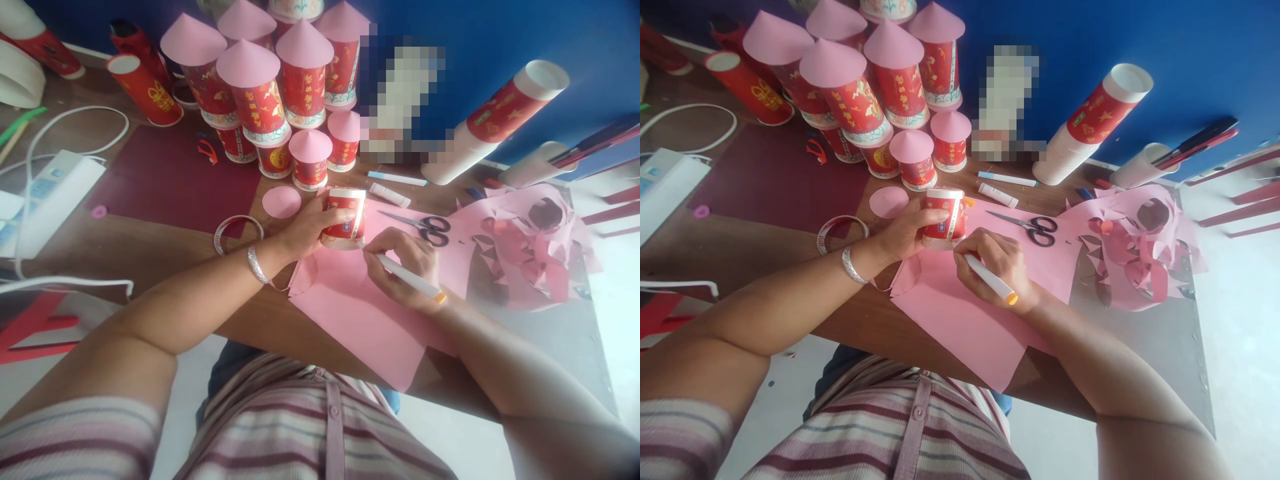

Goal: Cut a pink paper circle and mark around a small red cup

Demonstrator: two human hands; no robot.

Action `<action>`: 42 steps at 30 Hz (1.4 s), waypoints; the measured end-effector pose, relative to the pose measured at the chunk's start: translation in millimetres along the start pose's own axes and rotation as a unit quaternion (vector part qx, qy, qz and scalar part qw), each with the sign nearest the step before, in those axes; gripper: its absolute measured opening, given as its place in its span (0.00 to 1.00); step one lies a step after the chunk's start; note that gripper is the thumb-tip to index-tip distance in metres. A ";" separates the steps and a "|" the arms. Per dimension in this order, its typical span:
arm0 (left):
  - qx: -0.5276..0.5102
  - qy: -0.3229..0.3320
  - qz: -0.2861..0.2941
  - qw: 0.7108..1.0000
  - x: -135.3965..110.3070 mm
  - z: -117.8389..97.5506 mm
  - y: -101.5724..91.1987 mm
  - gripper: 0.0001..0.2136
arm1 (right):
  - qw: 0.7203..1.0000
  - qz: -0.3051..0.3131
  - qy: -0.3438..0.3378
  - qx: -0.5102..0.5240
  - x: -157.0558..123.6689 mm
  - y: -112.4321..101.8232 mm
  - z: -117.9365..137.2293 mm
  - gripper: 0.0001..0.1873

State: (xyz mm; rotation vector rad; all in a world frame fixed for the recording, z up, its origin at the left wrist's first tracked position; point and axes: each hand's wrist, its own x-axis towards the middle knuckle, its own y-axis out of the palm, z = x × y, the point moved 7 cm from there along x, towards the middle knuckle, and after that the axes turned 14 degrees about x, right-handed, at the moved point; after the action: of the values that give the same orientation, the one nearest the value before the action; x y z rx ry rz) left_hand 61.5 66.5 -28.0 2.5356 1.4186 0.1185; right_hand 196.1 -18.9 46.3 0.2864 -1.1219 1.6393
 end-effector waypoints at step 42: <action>0.003 -0.012 -0.002 1.000 -1.8 0.4 1.7 0.19 | 0.999 0.016 0.025 0.032 -1.7 5.9 2.2 0.08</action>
State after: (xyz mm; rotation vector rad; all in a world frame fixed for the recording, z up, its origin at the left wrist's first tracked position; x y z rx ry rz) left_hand 62.0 64.1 -28.0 2.5302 1.4158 0.0824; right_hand 191.0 -21.6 43.2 0.2682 -1.0429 1.7046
